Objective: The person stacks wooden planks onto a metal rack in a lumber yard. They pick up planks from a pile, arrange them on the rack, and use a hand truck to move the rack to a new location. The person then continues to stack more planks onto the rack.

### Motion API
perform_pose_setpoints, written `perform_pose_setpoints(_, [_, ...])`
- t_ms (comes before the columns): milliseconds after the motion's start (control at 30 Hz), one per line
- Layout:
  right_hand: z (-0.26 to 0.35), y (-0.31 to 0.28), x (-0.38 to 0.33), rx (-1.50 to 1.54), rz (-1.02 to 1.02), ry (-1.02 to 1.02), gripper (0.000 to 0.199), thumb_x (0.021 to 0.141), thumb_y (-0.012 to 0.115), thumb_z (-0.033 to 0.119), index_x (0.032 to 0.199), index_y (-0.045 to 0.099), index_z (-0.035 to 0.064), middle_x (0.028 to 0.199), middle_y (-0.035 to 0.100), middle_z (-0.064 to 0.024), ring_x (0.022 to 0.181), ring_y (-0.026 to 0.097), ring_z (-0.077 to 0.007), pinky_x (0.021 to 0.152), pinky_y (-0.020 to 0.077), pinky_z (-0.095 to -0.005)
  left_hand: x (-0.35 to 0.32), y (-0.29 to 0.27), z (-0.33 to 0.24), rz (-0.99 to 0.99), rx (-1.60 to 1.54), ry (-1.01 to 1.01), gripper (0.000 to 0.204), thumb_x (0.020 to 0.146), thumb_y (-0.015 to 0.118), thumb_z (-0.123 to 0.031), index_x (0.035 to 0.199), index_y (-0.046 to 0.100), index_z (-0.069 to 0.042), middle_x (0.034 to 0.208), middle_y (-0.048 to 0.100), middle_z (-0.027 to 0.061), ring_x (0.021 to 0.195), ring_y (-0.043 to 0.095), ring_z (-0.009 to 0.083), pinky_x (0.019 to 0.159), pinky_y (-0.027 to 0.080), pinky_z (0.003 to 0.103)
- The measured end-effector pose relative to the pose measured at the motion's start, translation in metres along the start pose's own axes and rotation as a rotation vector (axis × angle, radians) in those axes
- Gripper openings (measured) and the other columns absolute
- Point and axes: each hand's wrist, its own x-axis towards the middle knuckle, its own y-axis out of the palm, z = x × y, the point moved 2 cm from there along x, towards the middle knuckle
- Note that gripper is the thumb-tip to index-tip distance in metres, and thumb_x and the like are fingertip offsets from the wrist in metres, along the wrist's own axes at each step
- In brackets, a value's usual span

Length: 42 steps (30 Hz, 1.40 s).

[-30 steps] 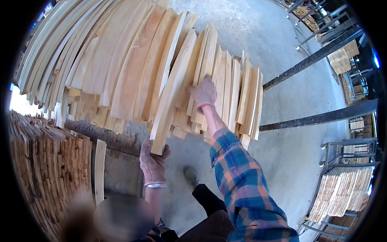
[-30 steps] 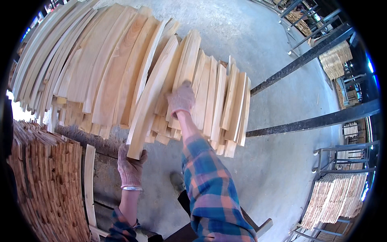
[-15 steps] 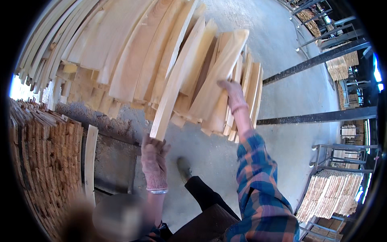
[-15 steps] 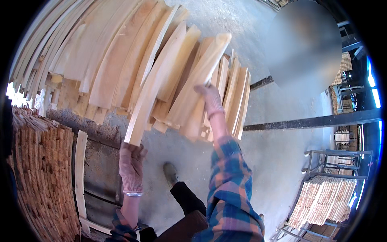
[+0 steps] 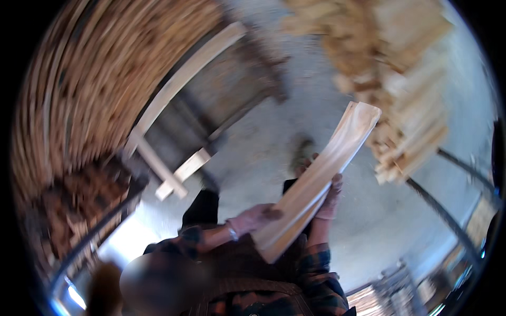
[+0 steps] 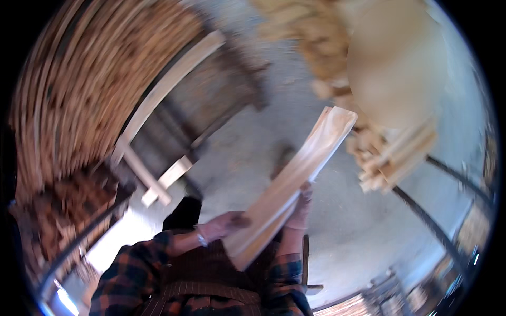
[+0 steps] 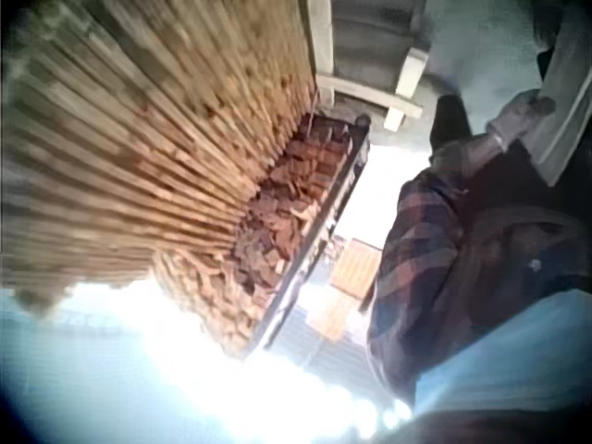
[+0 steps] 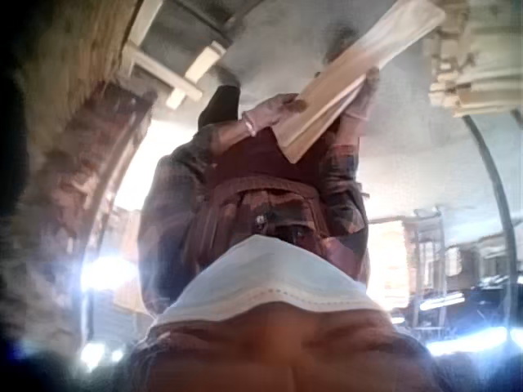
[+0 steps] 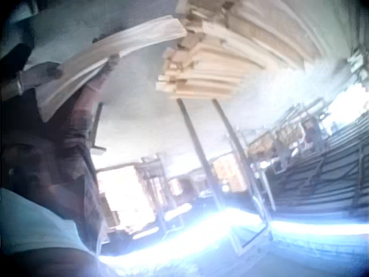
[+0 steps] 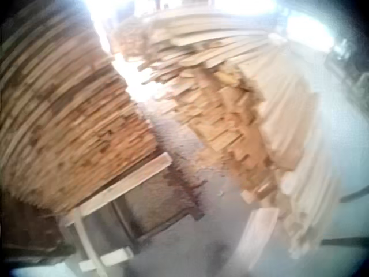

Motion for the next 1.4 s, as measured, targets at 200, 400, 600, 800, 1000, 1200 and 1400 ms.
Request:
perform_pose_setpoints(200, [-0.114,0.021,0.014,-0.215,0.267,0.388,0.069,0.067,0.074,0.027,0.12,0.048,-0.0076,0.102,0.061,-0.019,0.091,0.062,-0.0257,0.075,0.0548,-0.0345,-0.03,0.012,0.141,-0.169,-0.281,0.066,0.07,0.093,0.051,-0.052,0.139,0.039,-0.001,0.124,0.058,0.0158,0.113,0.054,0.0214,0.098,0.042,0.034])
perform_pose_setpoints(400, [-0.189,0.087,0.105,-1.624,0.683,0.112,0.091,0.061,0.078,0.024,0.141,0.035,0.0126,0.116,0.055,-0.0173,0.097,0.061,-0.0288,0.083,0.0515,-0.0403,0.007,-0.058,0.232,-0.562,-0.442,0.27,0.061,0.089,0.065,-0.035,0.139,0.043,-0.01,0.111,0.064,0.0148,0.1,0.062,0.0191,0.09,0.048,0.03])
perform_pose_setpoints(600, [-0.235,0.106,0.2,-2.781,1.241,-0.444,0.098,0.061,0.078,0.026,0.146,0.028,0.0219,0.12,0.043,-0.016,0.101,0.053,-0.0317,0.094,0.0435,-0.0438,-0.007,-0.174,0.283,-1.105,-0.318,-0.031,0.052,0.086,0.069,-0.028,0.131,0.052,-0.009,0.098,0.069,0.0085,0.086,0.067,0.0175,0.078,0.051,0.029])
perform_pose_setpoints(800, [-0.29,0.081,0.279,-2.73,1.748,-0.924,0.081,0.079,0.068,0.02,0.146,0.024,0.0292,0.123,0.043,-0.0161,0.113,0.05,-0.0318,0.096,0.0425,-0.0447,0.039,-0.18,0.332,-1.04,-0.461,-0.121,0.054,0.086,0.065,-0.03,0.133,0.05,-0.008,0.103,0.069,0.0131,0.09,0.067,0.0213,0.078,0.05,0.031])
perform_pose_setpoints(1000, [-0.316,0.024,0.343,-2.601,1.676,-1.184,0.071,0.087,0.062,0.02,0.144,0.022,0.0314,0.126,0.037,-0.012,0.114,0.046,-0.0306,0.101,0.0405,-0.0455,0.06,-0.195,0.284,-0.913,-0.33,-0.017,0.053,0.087,0.065,-0.028,0.133,0.049,-0.007,0.107,0.067,0.0168,0.093,0.067,0.0242,0.079,0.051,0.033])
perform_pose_setpoints(1200, [-0.307,0.049,0.321,-2.669,1.86,-1.094,0.076,0.087,0.061,0.016,0.147,0.018,0.033,0.125,0.038,-0.0134,0.106,0.048,-0.0278,0.099,0.0432,-0.0446,0.07,-0.192,0.303,-0.886,-0.616,0.081,0.061,0.087,0.067,-0.018,0.139,0.04,-0.001,0.116,0.062,0.0202,0.098,0.063,0.0223,0.083,0.051,0.031])
perform_pose_setpoints(1400, [-0.313,0.028,0.2,-2.319,1.66,-0.898,0.086,0.077,0.073,0.028,0.146,0.023,0.0201,0.116,0.039,-0.0147,0.096,0.05,-0.0305,0.088,0.0457,-0.0476,0.098,-0.186,0.29,-0.68,-1.388,0.687,0.053,0.092,0.059,-0.019,0.138,0.038,-0.003,0.113,0.056,0.0061,0.098,0.057,0.0148,0.08,0.05,0.025])
